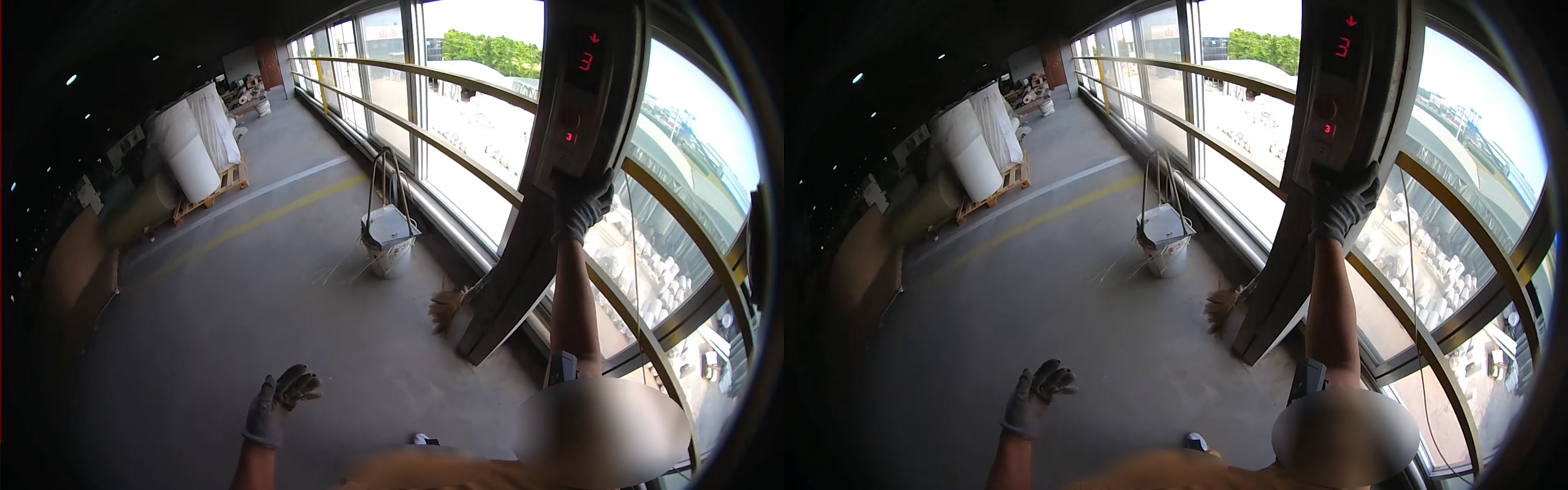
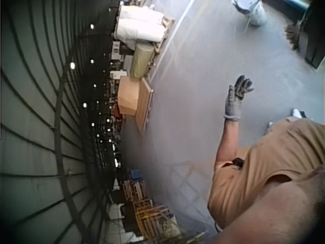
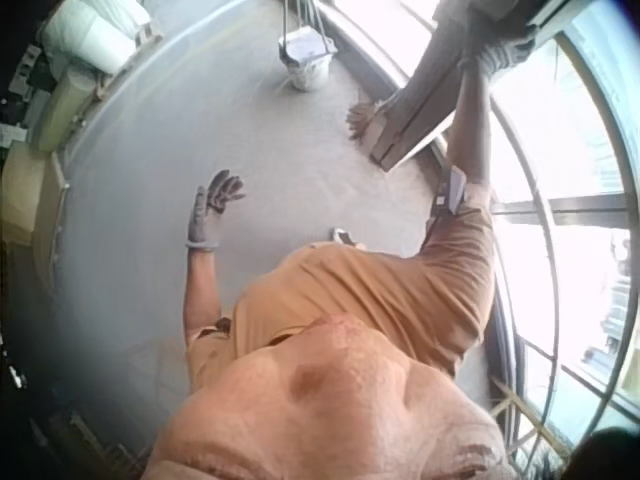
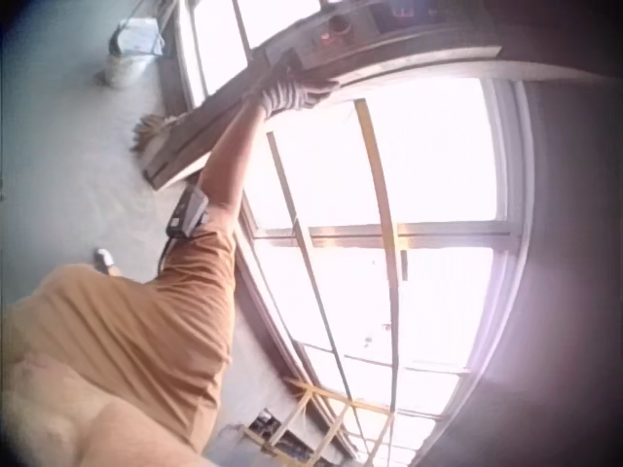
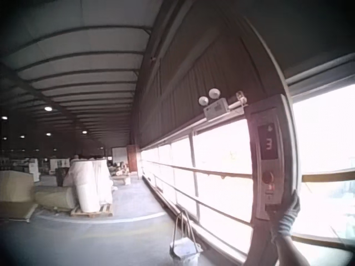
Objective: Moving a pallet of boxed goods onto a freight elevator using a manual pallet jack.
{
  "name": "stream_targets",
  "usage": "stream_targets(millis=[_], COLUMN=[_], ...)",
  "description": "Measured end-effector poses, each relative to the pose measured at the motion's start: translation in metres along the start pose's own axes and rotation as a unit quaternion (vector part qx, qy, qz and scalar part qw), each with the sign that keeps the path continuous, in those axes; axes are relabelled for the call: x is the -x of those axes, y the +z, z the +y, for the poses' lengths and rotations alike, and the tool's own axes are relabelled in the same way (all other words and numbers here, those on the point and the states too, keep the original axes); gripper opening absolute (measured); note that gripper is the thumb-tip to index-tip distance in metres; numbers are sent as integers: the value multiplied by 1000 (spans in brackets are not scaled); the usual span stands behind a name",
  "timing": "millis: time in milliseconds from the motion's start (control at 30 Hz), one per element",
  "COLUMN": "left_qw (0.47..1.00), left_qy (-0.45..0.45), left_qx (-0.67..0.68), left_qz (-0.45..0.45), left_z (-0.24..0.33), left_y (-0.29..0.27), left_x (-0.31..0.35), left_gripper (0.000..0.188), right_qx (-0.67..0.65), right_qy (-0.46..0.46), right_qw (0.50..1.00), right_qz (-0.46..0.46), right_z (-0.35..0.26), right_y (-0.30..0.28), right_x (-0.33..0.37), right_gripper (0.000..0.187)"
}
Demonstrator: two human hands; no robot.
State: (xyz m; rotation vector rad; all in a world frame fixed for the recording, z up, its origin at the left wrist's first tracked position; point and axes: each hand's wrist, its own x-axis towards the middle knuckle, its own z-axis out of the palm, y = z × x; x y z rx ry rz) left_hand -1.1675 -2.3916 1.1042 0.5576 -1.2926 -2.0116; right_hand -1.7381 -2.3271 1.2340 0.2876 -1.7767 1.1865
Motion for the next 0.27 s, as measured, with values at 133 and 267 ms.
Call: stream_targets(millis=[133, 267], left_qw=[999, 1000], left_qy=[-2, -6], left_qx=[12, 21], left_qz=[45, -14], left_z=[8, 12], left_y=[-21, -43], left_x=[16, 17], left_gripper=[56, 57], right_qx=[24, 69], right_qy=[-42, 0], right_qw=[998, 997], right_qz=[47, -18], right_z=[-13, 16], right_y=[16, 6], right_x=[8, -8], right_gripper=[105, 93])
